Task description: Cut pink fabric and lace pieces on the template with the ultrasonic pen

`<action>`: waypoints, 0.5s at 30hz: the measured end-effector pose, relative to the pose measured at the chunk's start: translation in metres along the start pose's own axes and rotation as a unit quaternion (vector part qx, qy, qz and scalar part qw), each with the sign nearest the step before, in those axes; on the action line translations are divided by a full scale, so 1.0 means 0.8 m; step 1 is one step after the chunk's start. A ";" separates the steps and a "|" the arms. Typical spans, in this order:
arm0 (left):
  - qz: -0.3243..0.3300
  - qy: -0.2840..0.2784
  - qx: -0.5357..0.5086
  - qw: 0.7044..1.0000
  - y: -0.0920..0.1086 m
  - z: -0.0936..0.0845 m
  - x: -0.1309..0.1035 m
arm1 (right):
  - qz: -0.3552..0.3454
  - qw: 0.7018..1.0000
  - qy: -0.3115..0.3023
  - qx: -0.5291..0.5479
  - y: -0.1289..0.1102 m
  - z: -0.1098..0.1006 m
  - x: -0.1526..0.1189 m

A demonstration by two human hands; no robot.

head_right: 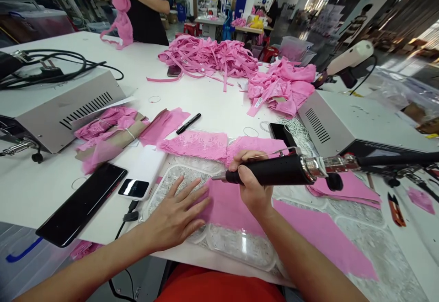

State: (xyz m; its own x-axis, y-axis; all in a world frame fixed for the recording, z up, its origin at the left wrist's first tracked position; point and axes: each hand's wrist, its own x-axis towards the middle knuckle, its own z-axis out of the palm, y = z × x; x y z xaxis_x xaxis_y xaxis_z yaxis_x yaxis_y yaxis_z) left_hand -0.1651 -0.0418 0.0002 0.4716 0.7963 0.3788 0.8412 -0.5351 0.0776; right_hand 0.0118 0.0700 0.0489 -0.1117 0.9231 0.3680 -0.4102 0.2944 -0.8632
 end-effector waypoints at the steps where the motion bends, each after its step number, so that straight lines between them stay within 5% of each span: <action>1: 0.002 -0.001 -0.004 1.000 0.000 0.000 0.000 | 0.000 1.000 0.000 0.001 0.001 0.001 0.000; 15: 0.011 0.004 0.002 1.000 0.000 0.001 0.000 | 0.001 1.000 -0.025 0.008 0.003 0.002 0.001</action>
State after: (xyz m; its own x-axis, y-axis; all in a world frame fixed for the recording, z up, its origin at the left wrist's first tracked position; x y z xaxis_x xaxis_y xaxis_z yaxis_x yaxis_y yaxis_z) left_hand -0.1644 -0.0414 -0.0006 0.4878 0.7822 0.3876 0.8318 -0.5512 0.0654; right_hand 0.0094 0.0715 0.0475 -0.1571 0.9099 0.3839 -0.4250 0.2886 -0.8580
